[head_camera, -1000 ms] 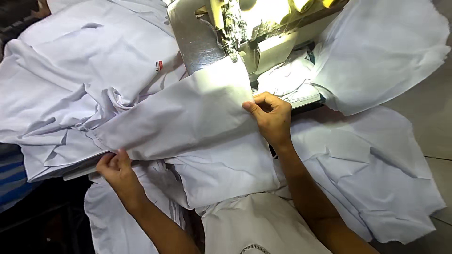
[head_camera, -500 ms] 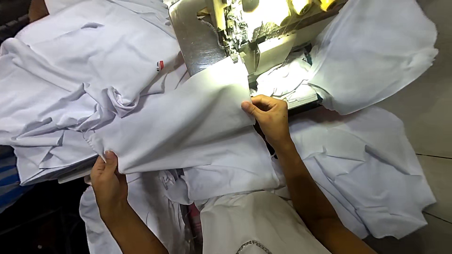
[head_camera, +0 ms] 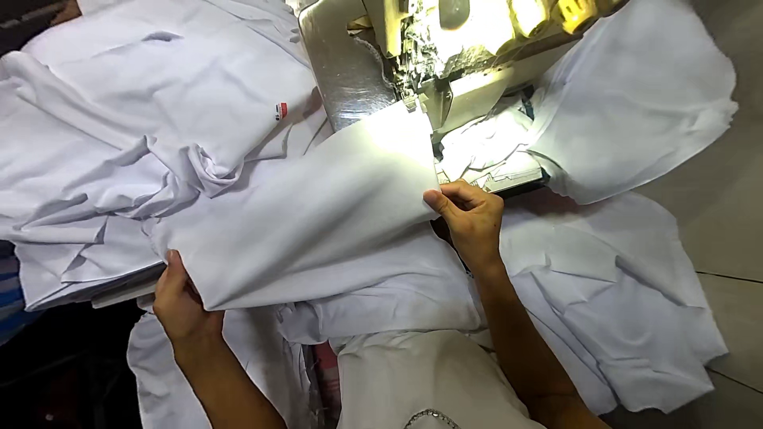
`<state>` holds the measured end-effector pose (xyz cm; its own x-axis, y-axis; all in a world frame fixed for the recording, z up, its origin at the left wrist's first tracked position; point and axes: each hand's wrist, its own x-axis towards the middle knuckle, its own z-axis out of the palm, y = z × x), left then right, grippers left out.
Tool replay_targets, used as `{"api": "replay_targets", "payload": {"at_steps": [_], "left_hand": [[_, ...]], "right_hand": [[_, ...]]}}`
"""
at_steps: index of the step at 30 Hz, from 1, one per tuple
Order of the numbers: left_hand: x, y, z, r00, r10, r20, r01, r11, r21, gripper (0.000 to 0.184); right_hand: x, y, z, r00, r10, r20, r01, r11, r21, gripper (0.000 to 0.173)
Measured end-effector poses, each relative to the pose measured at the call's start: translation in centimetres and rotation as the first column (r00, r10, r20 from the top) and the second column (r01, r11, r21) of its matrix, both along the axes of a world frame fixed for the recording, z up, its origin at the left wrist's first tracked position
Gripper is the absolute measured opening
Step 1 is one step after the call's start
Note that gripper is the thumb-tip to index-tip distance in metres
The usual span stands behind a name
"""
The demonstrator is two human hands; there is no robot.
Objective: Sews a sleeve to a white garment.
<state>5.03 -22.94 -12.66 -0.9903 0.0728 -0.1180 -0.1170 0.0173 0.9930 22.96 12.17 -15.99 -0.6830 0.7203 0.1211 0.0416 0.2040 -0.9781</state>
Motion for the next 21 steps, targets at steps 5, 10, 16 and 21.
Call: {"api": "replay_targets", "payload": {"at_steps": [5,10,16,21], "left_hand": [[1.4,0.1,0.7,0.984,-0.162,0.07,0.171,0.974,-0.147,0.027],[1.0,1.1,-0.7,0.988,0.001,-0.153,-0.011,0.998,-0.067,0.015],[0.5,1.6,-0.8,0.98,0.006,-0.199,-0.016,0.999,-0.051,0.014],[-1.6,1.7,-0.1,0.969,0.008,-0.248,-0.034,0.994,-0.101,0.022]], "right_hand": [[-0.1,0.1,-0.4,0.999,0.002,-0.046,-0.003,1.0,-0.011,0.013],[0.0,0.2,-0.5,0.998,-0.004,-0.066,0.003,1.0,-0.019,0.011],[-0.2,0.5,-0.5,0.996,0.002,-0.084,-0.003,1.0,-0.005,0.012],[-0.9,1.1,0.1,0.997,0.013,-0.077,-0.01,1.0,0.03,0.012]]}}
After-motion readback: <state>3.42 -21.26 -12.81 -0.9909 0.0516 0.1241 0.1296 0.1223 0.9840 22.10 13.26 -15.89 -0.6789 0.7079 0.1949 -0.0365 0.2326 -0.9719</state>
